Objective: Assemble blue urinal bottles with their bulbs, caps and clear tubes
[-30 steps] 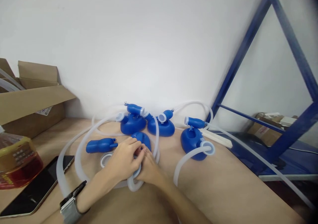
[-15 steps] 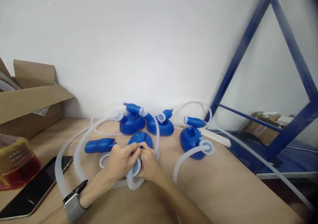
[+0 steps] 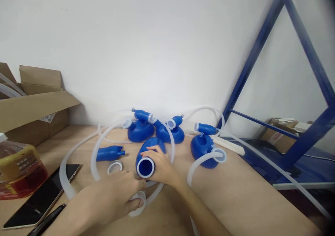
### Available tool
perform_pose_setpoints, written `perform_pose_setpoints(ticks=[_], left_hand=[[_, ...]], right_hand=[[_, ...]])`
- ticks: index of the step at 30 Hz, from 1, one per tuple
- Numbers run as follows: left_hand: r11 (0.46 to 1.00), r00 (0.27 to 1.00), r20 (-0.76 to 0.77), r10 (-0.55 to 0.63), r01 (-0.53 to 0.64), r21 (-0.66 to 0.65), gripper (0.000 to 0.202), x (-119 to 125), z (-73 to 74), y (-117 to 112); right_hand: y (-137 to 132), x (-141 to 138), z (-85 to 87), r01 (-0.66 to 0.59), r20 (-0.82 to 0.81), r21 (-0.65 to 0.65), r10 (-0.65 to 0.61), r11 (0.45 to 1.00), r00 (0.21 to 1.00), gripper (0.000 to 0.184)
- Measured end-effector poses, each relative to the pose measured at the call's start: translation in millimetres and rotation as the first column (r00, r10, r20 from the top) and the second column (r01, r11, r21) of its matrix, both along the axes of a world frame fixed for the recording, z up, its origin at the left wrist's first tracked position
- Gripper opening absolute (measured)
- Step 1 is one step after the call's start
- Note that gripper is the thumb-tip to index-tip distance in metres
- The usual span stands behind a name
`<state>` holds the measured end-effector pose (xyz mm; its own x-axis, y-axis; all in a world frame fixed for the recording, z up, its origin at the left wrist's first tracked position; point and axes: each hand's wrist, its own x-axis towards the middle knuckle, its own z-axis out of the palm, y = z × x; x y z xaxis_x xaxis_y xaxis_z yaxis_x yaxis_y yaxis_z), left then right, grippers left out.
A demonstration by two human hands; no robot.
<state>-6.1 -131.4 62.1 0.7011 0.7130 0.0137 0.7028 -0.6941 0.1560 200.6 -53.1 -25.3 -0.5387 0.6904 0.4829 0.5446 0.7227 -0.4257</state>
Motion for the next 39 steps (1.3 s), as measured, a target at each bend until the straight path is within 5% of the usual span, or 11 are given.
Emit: perform_pose_setpoints(ticks=[6,12,28,32,35,39], left_hand=[[0.976,0.994,-0.067,0.084,-0.069,0.204,0.015,22,-11.0,14],[0.961,0.964,-0.129,0.232,-0.206,0.186,0.020,53,-30.3,19],[0.991,0.988,0.156,-0.015,-0.005,0.130,0.022,22,-22.2,19],[0.986,0.986,0.093,0.138,-0.146,0.085,0.018,25,-21.2,21],[0.958,0.931,0.231,0.282,-0.285,-0.021,0.022,27,-25.7,30],[0.945,0.883,0.341,0.323,-0.318,-0.072,0.029,30,-29.5,42]], right_hand=[[1,4,-0.4,-0.043,0.037,-0.018,0.043,0.999,0.998,0.057],[7,4,-13.1,-0.045,0.023,0.049,0.044,0.998,0.999,0.056],[4,-2,-17.5,-0.082,0.092,0.232,0.062,0.969,0.994,0.043],[7,-4,-22.7,-0.005,0.109,0.265,-0.024,0.964,0.994,0.044],[7,-6,-25.4,0.127,0.100,0.301,-0.163,0.945,0.981,0.040],[4,-8,-27.9,0.199,0.083,0.317,-0.236,0.928,0.968,0.036]])
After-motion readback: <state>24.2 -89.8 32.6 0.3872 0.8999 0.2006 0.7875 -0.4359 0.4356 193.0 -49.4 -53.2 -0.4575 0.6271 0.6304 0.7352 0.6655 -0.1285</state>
